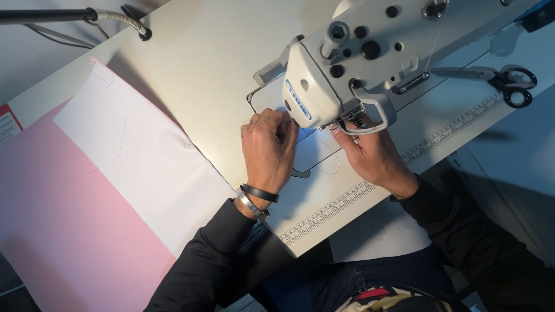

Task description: Aligning two pieces of material and sewing them together using an industrial sewing machine.

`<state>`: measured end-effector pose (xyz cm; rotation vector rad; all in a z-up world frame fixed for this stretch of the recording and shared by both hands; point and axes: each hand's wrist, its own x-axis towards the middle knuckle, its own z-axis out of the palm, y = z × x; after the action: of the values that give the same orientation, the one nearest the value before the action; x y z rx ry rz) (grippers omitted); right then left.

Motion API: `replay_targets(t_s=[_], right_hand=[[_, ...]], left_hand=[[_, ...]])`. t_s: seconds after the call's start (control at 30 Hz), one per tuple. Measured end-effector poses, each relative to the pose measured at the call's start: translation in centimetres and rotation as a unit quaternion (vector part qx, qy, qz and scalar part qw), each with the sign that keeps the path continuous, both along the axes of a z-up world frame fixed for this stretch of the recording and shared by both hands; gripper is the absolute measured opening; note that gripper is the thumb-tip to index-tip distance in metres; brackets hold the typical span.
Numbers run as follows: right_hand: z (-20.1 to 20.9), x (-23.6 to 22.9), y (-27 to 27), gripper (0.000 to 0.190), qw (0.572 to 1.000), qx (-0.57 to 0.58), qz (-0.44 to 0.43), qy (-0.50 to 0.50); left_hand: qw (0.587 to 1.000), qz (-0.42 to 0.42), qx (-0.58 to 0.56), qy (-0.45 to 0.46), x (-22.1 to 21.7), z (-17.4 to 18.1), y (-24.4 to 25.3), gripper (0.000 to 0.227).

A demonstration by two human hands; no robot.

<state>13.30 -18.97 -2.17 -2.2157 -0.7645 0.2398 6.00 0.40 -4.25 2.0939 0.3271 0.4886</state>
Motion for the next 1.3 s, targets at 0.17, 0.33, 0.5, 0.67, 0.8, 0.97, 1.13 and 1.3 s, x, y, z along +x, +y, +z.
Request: replay_targets(t_s=[0.17, 0.33, 0.5, 0.67, 0.8, 0.97, 1.13, 1.3], right_hand=[[-0.4, 0.1, -0.2, 0.033, 0.995, 0.054, 0.054, -0.069], [-0.2, 0.1, 0.0, 0.034, 0.997, 0.044, 0.042, -0.041], [-0.7, 0.6, -0.1, 0.029, 0.995, 0.058, 0.047, -0.066], [-2.4, 2.7, -0.4, 0.022, 0.994, 0.043, 0.046, -0.09], [-3.0, 3.8, -0.9, 0.031, 0.987, -0.006, 0.077, -0.14], [-1.7, 2.7, 0.6, 0.026, 0.976, -0.026, 0.122, -0.177], [-1.1, 0.3, 1.1, 0.031, 0.995, -0.094, 0.035, -0.001], [0.3, -0.4, 2.3, 0.032, 0.966, -0.219, -0.103, 0.095]], left_hand=[[1.0, -0.003, 0.019, 0.012, 0.0, -0.1, 0.0, 0.009], [1.0, -0.001, 0.021, 0.016, 0.0, 0.0, 0.0, 0.008], [1.0, 0.006, 0.024, 0.009, 0.1, 0.1, -0.1, 0.007], [0.999, 0.008, 0.04, -0.024, 0.0, -0.5, -0.2, 0.008], [1.0, -0.001, 0.015, -0.001, -0.1, 0.1, -0.1, 0.007], [1.0, 0.015, 0.004, -0.025, -0.7, 0.7, 0.1, 0.007], [0.998, 0.04, -0.003, -0.053, -1.0, 0.6, 0.1, 0.007], [0.995, 0.052, -0.02, -0.076, -1.2, 0.5, 0.3, 0.007]])
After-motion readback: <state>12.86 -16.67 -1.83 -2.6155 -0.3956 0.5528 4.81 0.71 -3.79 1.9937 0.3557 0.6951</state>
